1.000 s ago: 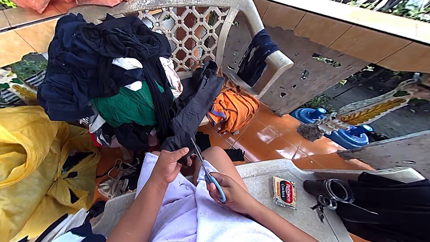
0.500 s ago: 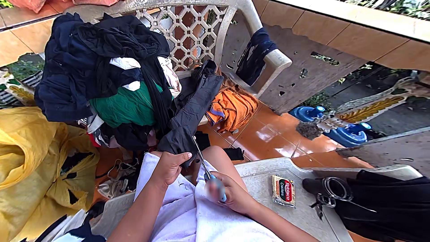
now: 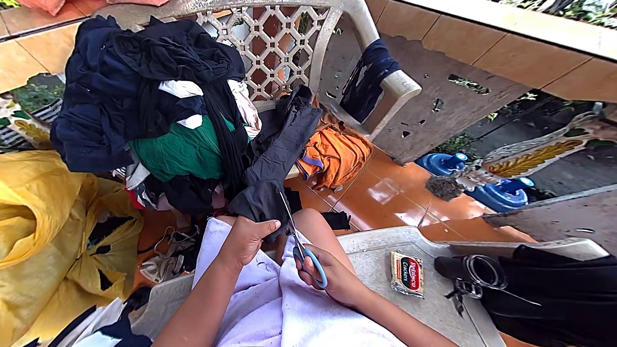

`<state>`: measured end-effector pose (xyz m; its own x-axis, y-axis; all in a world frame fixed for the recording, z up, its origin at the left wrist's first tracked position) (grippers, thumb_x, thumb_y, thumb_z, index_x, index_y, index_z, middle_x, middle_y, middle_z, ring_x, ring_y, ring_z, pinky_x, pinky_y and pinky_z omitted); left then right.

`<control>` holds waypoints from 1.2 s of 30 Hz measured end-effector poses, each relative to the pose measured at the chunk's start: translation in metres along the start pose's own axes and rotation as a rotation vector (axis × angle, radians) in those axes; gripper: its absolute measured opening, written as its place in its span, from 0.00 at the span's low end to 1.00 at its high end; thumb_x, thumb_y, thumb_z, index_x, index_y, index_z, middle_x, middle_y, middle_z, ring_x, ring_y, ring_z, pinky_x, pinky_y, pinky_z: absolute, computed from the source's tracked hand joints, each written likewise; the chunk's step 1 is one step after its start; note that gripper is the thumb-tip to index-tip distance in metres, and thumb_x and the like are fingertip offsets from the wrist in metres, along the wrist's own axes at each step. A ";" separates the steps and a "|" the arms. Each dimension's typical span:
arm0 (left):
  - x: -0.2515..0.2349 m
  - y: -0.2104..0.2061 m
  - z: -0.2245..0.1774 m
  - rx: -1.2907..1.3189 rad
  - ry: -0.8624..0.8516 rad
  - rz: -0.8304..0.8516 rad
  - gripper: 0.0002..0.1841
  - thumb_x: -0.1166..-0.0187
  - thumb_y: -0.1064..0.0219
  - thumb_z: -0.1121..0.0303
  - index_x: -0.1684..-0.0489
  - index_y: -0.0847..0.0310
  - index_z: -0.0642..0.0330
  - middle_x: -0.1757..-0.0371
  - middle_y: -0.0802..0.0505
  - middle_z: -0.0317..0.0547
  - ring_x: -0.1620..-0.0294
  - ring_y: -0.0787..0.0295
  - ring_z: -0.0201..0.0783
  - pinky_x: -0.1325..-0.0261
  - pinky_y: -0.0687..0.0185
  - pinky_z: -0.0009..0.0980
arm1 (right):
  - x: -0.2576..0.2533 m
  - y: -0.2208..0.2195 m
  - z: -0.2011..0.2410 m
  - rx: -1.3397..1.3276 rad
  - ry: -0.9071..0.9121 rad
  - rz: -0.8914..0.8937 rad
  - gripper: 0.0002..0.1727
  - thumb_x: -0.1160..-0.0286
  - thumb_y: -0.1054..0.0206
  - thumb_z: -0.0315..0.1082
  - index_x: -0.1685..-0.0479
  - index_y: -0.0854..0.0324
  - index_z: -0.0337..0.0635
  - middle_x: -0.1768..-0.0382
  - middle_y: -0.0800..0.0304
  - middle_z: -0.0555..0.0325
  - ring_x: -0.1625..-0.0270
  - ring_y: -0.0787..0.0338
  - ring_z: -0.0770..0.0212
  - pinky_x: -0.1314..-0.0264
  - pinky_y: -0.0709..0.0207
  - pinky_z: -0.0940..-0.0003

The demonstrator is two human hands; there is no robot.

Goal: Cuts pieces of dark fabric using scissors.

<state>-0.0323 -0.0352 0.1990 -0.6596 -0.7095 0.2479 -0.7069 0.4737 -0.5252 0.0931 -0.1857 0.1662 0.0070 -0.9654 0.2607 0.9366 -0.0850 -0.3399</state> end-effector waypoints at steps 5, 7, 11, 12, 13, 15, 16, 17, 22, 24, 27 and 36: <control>-0.002 0.002 0.000 0.020 -0.026 -0.032 0.19 0.36 0.35 0.92 0.48 0.24 0.66 0.55 0.07 0.46 0.53 0.07 0.36 0.45 0.10 0.34 | 0.000 0.000 -0.001 -0.040 -0.002 -0.042 0.14 0.27 0.26 0.52 0.65 0.22 0.56 0.80 0.22 0.80 0.81 0.28 0.86 0.78 0.36 0.89; -0.002 0.003 0.001 0.022 -0.027 -0.030 0.20 0.37 0.34 0.92 0.47 0.24 0.66 0.54 0.07 0.46 0.51 0.07 0.36 0.44 0.10 0.35 | 0.000 0.000 -0.001 -0.054 -0.011 -0.042 0.14 0.28 0.26 0.51 0.66 0.22 0.55 0.80 0.21 0.80 0.81 0.27 0.86 0.78 0.35 0.89; 0.001 0.002 0.002 -0.030 0.011 0.025 0.21 0.38 0.33 0.93 0.47 0.23 0.67 0.55 0.06 0.46 0.51 0.07 0.36 0.42 0.10 0.34 | -0.001 -0.002 0.001 -0.093 -0.036 -0.043 0.14 0.28 0.25 0.49 0.64 0.22 0.53 0.80 0.21 0.78 0.82 0.28 0.85 0.79 0.37 0.89; 0.002 0.002 0.003 -0.051 0.019 0.052 0.21 0.39 0.32 0.93 0.48 0.23 0.67 0.55 0.06 0.45 0.51 0.07 0.35 0.42 0.10 0.34 | -0.001 -0.002 0.001 -0.093 -0.040 -0.045 0.17 0.30 0.24 0.52 0.63 0.23 0.53 0.81 0.21 0.78 0.82 0.29 0.85 0.80 0.38 0.90; 0.003 0.001 0.003 -0.076 0.027 0.074 0.21 0.39 0.32 0.92 0.48 0.22 0.67 0.55 0.06 0.44 0.51 0.07 0.35 0.42 0.10 0.33 | -0.001 -0.001 0.002 -0.090 -0.043 -0.047 0.18 0.30 0.24 0.54 0.62 0.23 0.53 0.80 0.21 0.78 0.82 0.29 0.85 0.80 0.39 0.90; 0.004 0.001 0.004 -0.118 0.037 0.101 0.20 0.39 0.31 0.91 0.49 0.21 0.66 0.56 0.06 0.43 0.52 0.07 0.34 0.42 0.10 0.33 | -0.001 -0.002 0.002 -0.092 -0.042 -0.056 0.20 0.31 0.24 0.56 0.62 0.23 0.53 0.80 0.21 0.78 0.83 0.30 0.85 0.81 0.40 0.90; 0.004 0.001 0.004 -0.132 0.038 0.107 0.20 0.39 0.31 0.91 0.49 0.21 0.66 0.56 0.06 0.43 0.52 0.07 0.34 0.42 0.10 0.32 | -0.001 -0.002 0.003 -0.092 -0.044 -0.061 0.19 0.30 0.25 0.56 0.62 0.23 0.53 0.80 0.22 0.78 0.83 0.30 0.85 0.81 0.40 0.90; 0.004 0.001 0.004 -0.140 0.038 0.108 0.20 0.39 0.30 0.91 0.49 0.21 0.66 0.56 0.06 0.43 0.51 0.07 0.34 0.42 0.10 0.32 | -0.001 -0.002 0.003 -0.089 -0.046 -0.063 0.19 0.30 0.25 0.55 0.62 0.23 0.53 0.80 0.22 0.78 0.82 0.30 0.85 0.81 0.40 0.90; 0.003 0.003 0.004 -0.127 0.017 0.104 0.21 0.39 0.30 0.91 0.47 0.22 0.67 0.54 0.06 0.44 0.50 0.07 0.34 0.40 0.11 0.33 | -0.001 -0.002 0.002 -0.077 -0.031 -0.084 0.12 0.26 0.28 0.48 0.66 0.22 0.54 0.82 0.22 0.78 0.83 0.29 0.85 0.80 0.38 0.89; 0.003 0.003 0.004 -0.123 0.017 0.094 0.20 0.39 0.31 0.91 0.48 0.22 0.67 0.55 0.06 0.44 0.50 0.07 0.34 0.41 0.11 0.33 | 0.000 -0.002 0.002 -0.082 -0.037 -0.085 0.12 0.26 0.27 0.48 0.67 0.22 0.54 0.82 0.22 0.78 0.83 0.29 0.85 0.81 0.37 0.89; 0.004 0.003 0.004 -0.127 0.030 0.103 0.21 0.39 0.31 0.91 0.47 0.22 0.67 0.54 0.06 0.43 0.50 0.07 0.34 0.41 0.11 0.33 | -0.001 -0.002 0.002 -0.100 -0.052 -0.084 0.12 0.27 0.27 0.47 0.68 0.22 0.54 0.82 0.21 0.77 0.84 0.29 0.85 0.82 0.38 0.89; 0.007 -0.002 0.012 -0.159 0.087 0.187 0.21 0.39 0.30 0.91 0.48 0.21 0.67 0.54 0.06 0.43 0.49 0.07 0.33 0.39 0.11 0.32 | -0.002 -0.002 0.005 -0.125 -0.042 -0.108 0.18 0.26 0.29 0.55 0.62 0.24 0.51 0.82 0.23 0.77 0.86 0.34 0.85 0.84 0.43 0.90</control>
<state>-0.0325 -0.0474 0.1916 -0.7971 -0.5578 0.2310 -0.5974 0.6732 -0.4358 0.0924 -0.1828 0.1709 -0.0741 -0.9382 0.3380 0.8818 -0.2199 -0.4172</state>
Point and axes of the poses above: each hand's wrist, its own x-axis away from the middle knuckle, its own y-axis out of the back of the hand, z = x × y, the point moved 2 cm from there along -x, towards the middle knuckle
